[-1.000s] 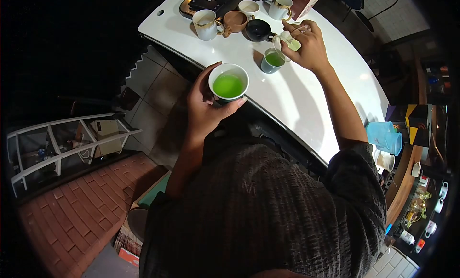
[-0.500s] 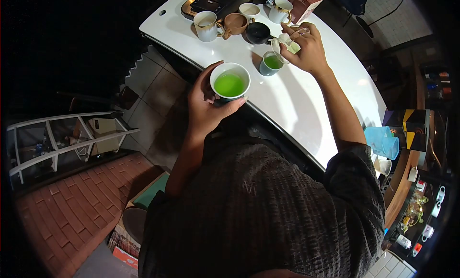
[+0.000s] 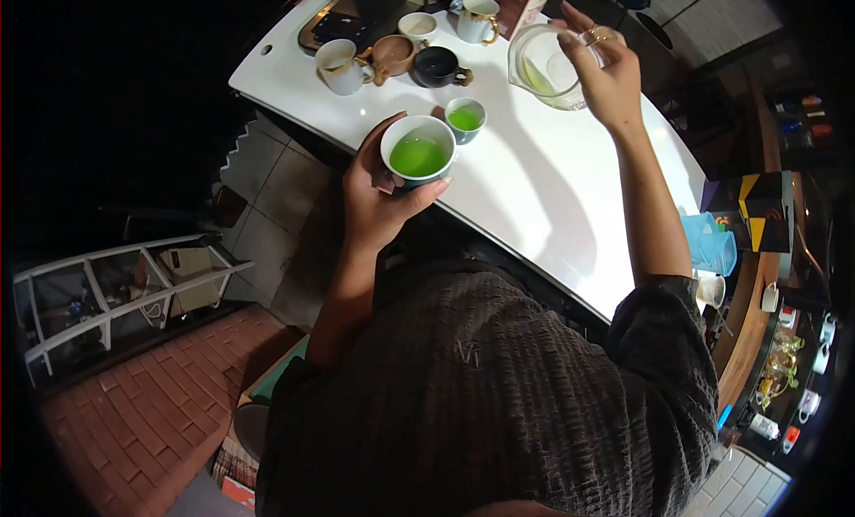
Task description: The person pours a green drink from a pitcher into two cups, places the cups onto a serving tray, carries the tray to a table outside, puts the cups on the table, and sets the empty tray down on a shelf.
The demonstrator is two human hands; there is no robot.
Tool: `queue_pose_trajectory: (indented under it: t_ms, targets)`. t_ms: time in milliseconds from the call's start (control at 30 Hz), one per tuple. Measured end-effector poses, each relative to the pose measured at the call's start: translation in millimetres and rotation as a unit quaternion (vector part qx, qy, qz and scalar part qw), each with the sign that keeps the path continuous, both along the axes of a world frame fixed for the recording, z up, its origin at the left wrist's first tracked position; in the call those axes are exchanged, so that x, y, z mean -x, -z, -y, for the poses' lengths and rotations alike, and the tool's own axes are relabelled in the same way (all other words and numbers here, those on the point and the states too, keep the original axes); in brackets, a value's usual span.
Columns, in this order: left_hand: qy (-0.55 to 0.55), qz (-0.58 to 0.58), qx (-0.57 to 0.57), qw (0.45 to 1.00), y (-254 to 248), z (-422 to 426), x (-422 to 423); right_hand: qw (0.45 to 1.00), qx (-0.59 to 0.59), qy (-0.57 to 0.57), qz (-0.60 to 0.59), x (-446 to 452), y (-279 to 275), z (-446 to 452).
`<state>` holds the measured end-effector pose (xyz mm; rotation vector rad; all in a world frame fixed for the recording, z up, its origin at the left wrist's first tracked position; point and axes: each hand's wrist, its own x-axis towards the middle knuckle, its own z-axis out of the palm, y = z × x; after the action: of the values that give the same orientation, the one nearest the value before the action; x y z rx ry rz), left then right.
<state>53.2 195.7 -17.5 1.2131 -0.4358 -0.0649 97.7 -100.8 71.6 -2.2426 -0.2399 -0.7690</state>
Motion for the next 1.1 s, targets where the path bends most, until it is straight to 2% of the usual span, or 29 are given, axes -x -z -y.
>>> queue_pose_trajectory:
  t_ms: [100, 167, 200, 267, 333, 367, 467, 500, 600, 1100]
  targets:
    - [0.042, -0.004, 0.018, 0.999, -3, 27, 0, 1.0, -0.001, -0.018, -0.007, 26, -40, -8]
    - [0.077, -0.002, 0.012, 0.997, -3, 43, -1, 0.994, 0.08, -0.007, 0.073, 45, -61, -18]
    - [0.082, 0.0, 0.013, 0.997, -3, 51, 0, 0.994, 0.082, -0.002, 0.074, 47, -65, -12]
    - [0.111, 0.009, 0.024, 0.993, -1, 67, 2, 0.972, 0.142, -0.087, 0.163, 47, -69, 2]
    - [0.114, 0.011, 0.026, 0.993, 1, 81, 4, 0.957, 0.116, -0.12, 0.237, 43, -67, 10]
    - [0.122, 0.026, 0.018, 0.992, 1, 86, 4, 0.948, 0.189, -0.13, 0.221, 56, -83, 6]
    - [0.142, 0.038, 0.009, 0.989, -3, 99, 7, 0.933, 0.232, -0.146, 0.233, 61, -83, 15]
    - [0.15, 0.036, 0.008, 0.988, -4, 102, 8, 0.936, 0.255, -0.142, 0.198, 70, -90, 11]
    - [0.151, 0.041, 0.003, 0.988, -4, 110, 10, 0.916, 0.236, -0.192, 0.261, 59, -78, 17]
    - [0.145, 0.044, 0.012, 0.988, -2, 123, 11, 0.906, 0.245, -0.224, 0.262, 65, -81, 10]
